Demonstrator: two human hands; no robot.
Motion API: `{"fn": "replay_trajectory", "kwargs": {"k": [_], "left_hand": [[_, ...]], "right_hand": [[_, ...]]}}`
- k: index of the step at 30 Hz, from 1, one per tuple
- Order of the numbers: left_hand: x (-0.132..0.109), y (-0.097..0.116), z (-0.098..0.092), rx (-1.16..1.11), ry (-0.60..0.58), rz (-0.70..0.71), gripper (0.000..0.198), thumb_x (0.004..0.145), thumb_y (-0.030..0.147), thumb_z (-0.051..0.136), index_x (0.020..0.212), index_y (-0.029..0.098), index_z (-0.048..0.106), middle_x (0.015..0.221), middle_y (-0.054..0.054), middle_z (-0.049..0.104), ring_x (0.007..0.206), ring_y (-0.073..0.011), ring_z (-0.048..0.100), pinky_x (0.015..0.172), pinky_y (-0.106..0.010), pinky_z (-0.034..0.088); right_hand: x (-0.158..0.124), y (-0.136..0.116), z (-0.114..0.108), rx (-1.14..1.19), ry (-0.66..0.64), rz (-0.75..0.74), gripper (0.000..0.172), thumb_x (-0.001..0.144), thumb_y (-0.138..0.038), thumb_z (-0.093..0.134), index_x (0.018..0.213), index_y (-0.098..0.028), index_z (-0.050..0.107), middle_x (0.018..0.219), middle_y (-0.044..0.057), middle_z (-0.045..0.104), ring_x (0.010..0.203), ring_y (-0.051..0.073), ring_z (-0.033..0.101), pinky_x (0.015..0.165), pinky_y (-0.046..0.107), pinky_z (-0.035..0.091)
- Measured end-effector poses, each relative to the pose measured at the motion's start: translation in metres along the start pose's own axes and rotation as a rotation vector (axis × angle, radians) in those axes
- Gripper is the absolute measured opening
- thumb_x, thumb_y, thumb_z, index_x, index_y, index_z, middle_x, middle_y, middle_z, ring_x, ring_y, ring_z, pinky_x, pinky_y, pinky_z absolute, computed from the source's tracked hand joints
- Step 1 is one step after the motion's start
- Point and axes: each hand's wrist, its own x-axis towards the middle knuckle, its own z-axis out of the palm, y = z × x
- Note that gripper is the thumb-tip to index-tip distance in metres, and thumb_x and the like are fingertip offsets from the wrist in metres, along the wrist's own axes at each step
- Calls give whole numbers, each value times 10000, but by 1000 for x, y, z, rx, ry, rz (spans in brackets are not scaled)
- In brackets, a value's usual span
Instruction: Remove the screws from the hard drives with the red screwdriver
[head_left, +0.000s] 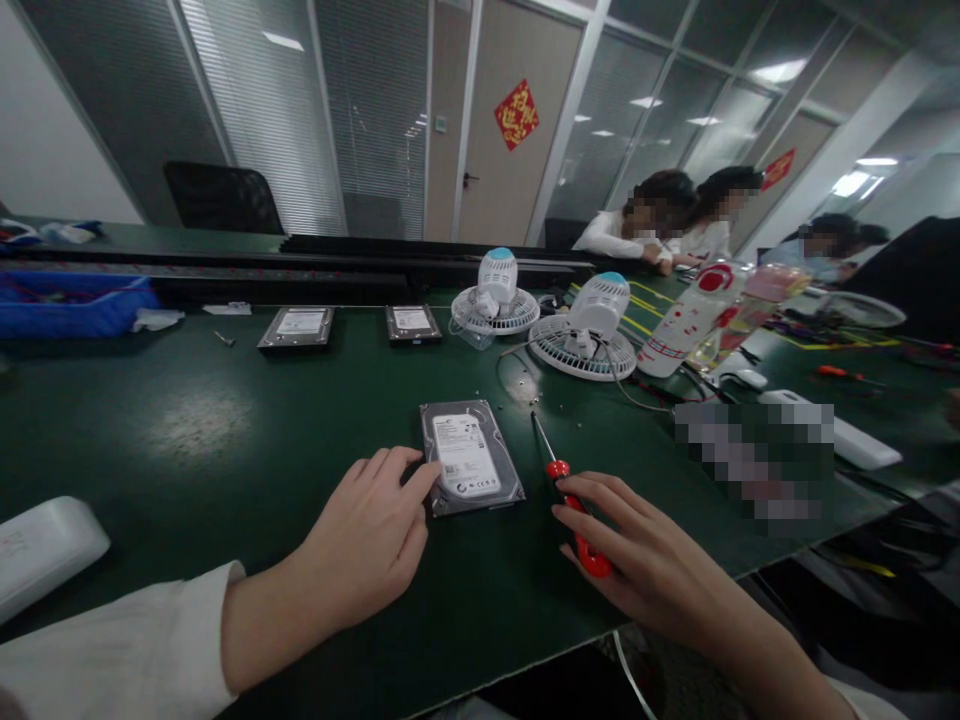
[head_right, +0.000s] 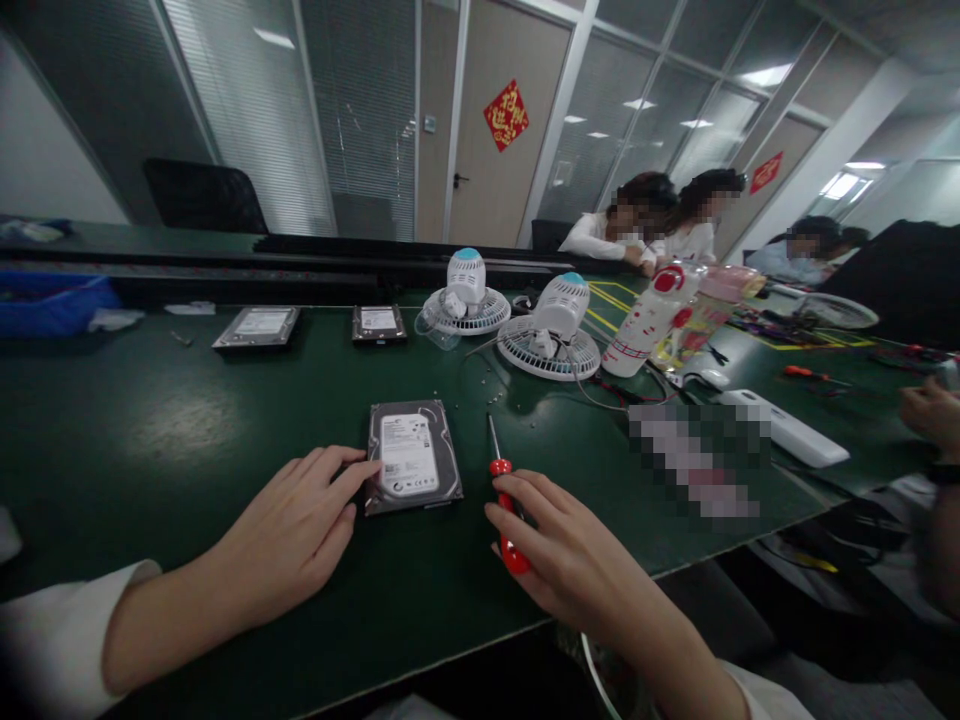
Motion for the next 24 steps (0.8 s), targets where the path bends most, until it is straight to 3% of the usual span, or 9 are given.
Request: {"fn": "replay_trajectory", "kwargs": {"k": [4,9,13,17,21,24], "left_hand": [[-1,-1,0,-23,-14,-1,443,962,219,386,1394,190,477,1290,-127,529,1096,-268,526,919,-473,464],[0,2,-3,-41,-28,-23,425,985,258,348,1378,173,487,1232,-127,556,1068,-267,532,905,-466,459],[2,4,-4,-18,-47,-37,491,1001,424,361,1391,151,482,1215,-138,579,1075,-297,539,928,-508,450],[3,6,-3,33,-63,-70,706,903,604,513,1419,124,463,1291,-167,569,1138,-347,527,964,-537,443],[3,8,0,65,-29,-120,798,856,597,584,1438,72,435,1290,-192,554,1137,-348,523,960,-518,456],[3,9,-1,89,-2,-135,675,856,570,592,1332,94,550,1180,-163,576,1060,-332,536,909,-506,473]], "right_hand": [[-1,1,-4,38,-44,47,385,906,-318,607,1262,-180,564,1318,172,557,1265,285,548,954,467,613],[-3,1,-7,41,-67,72,429,888,-356,631,1278,-197,552,1338,167,559,1265,294,555,951,493,605],[4,1,-11,20,-31,45,358,897,-371,621,1215,-206,593,1294,153,601,1231,303,563,919,510,599],[22,2,-14,31,8,61,278,882,-412,642,1073,-211,661,1145,117,670,1132,309,581,872,513,579],[48,7,-16,42,-210,179,274,798,-456,731,901,-203,707,960,85,667,949,285,585,789,486,545],[66,12,-15,89,-375,197,217,797,-411,743,860,-205,713,942,72,658,933,262,568,807,454,510]]}}
